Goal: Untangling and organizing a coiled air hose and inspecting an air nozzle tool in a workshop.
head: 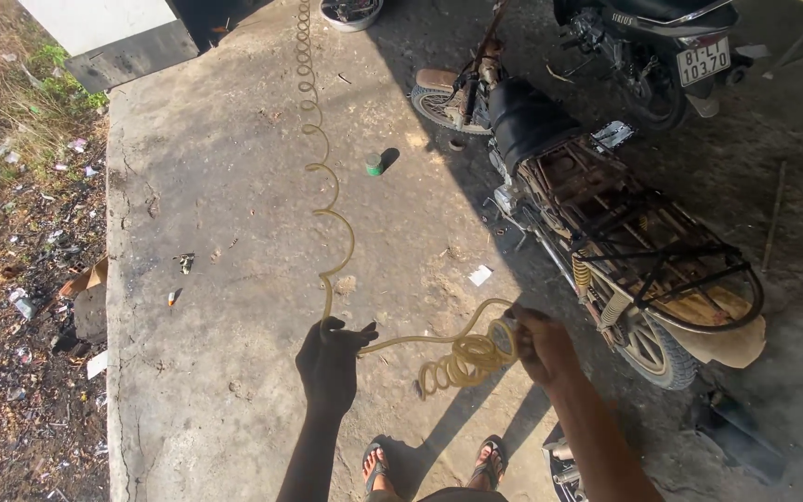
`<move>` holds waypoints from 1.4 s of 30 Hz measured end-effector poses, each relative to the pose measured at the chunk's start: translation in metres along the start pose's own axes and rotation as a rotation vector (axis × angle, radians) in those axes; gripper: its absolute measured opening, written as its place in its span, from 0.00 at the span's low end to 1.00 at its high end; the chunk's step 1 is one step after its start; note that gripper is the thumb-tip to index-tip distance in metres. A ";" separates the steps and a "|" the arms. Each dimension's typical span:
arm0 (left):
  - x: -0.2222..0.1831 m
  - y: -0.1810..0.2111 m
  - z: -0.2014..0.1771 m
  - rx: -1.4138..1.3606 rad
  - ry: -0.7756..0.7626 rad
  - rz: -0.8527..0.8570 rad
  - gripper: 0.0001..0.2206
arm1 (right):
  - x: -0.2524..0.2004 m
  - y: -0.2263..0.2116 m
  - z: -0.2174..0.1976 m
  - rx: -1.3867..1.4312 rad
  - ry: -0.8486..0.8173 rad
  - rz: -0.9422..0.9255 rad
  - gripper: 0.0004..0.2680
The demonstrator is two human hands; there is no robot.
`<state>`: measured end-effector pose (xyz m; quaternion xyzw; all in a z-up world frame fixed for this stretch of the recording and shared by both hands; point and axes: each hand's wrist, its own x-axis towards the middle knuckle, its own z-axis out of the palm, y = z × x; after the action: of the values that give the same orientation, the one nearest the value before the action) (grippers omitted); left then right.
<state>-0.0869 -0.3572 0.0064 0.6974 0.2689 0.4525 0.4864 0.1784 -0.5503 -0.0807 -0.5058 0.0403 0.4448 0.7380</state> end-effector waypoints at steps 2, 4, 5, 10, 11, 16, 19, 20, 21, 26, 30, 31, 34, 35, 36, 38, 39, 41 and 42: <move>0.016 0.003 -0.002 0.424 -0.023 0.362 0.03 | 0.012 0.048 -0.008 -0.070 0.099 0.075 0.07; 0.033 -0.012 0.003 -1.055 0.146 -0.460 0.09 | 0.005 0.100 0.003 -0.676 -0.150 0.343 0.08; 0.045 -0.015 0.011 -1.052 0.148 -0.465 0.09 | -0.014 0.099 0.023 -0.674 -0.149 0.349 0.08; 0.084 -0.050 0.038 -1.012 -0.052 -0.411 0.14 | -0.063 0.088 0.100 -1.048 -0.984 0.002 0.04; 0.081 -0.060 0.039 -1.008 -0.051 -0.410 0.14 | -0.067 0.073 0.108 -1.046 -0.987 0.001 0.04; 0.033 -0.076 0.051 -0.107 -0.275 -0.345 0.18 | -0.050 0.047 0.111 -0.473 -1.094 -0.295 0.09; -0.027 -0.056 0.066 -0.412 -0.506 -0.513 0.20 | -0.021 0.051 0.098 0.014 -0.788 -0.118 0.16; -0.052 -0.070 0.064 -0.413 -0.506 -0.518 0.20 | -0.029 0.032 0.110 0.014 -0.785 -0.114 0.16; -0.077 -0.084 0.062 -0.471 -0.729 -0.666 0.32 | -0.037 0.012 0.122 0.248 -0.816 -0.154 0.12; -0.124 -0.055 0.038 -0.861 -0.981 -1.079 0.51 | 0.020 0.016 0.095 0.670 -0.761 -0.010 0.07; -0.110 -0.015 0.035 -0.795 -0.804 -0.990 0.22 | 0.076 0.063 0.049 0.343 -0.573 0.186 0.16; -0.102 0.001 0.037 -0.658 -0.755 -0.900 0.19 | 0.088 0.081 0.038 0.062 -0.507 0.250 0.17; -0.096 0.008 0.057 -0.409 -0.534 -0.693 0.13 | 0.043 0.102 0.045 0.136 -0.577 0.494 0.29; -0.092 0.007 0.059 -0.407 -0.536 -0.689 0.13 | 0.024 0.104 0.041 0.138 -0.580 0.490 0.29; -0.087 0.006 0.062 -0.103 -0.516 -0.451 0.10 | 0.006 0.107 0.037 0.023 -0.720 0.237 0.24; -0.087 0.009 0.067 0.197 -0.479 -0.217 0.09 | -0.021 0.102 0.036 -0.091 -0.850 -0.013 0.19; -0.091 0.012 0.069 0.268 -0.556 -0.145 0.10 | -0.029 0.095 0.039 0.014 -0.681 0.215 0.27; -0.107 0.010 0.075 0.335 -0.645 -0.075 0.12 | -0.040 0.078 0.038 0.129 -0.496 0.436 0.35; -0.118 0.006 0.079 0.455 -0.765 0.010 0.12 | -0.043 0.069 0.034 -0.157 -0.591 0.214 0.27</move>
<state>-0.0698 -0.4902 -0.0414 0.9053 0.1587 0.0935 0.3828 0.0914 -0.5437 -0.0909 -0.4031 -0.1570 0.6491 0.6257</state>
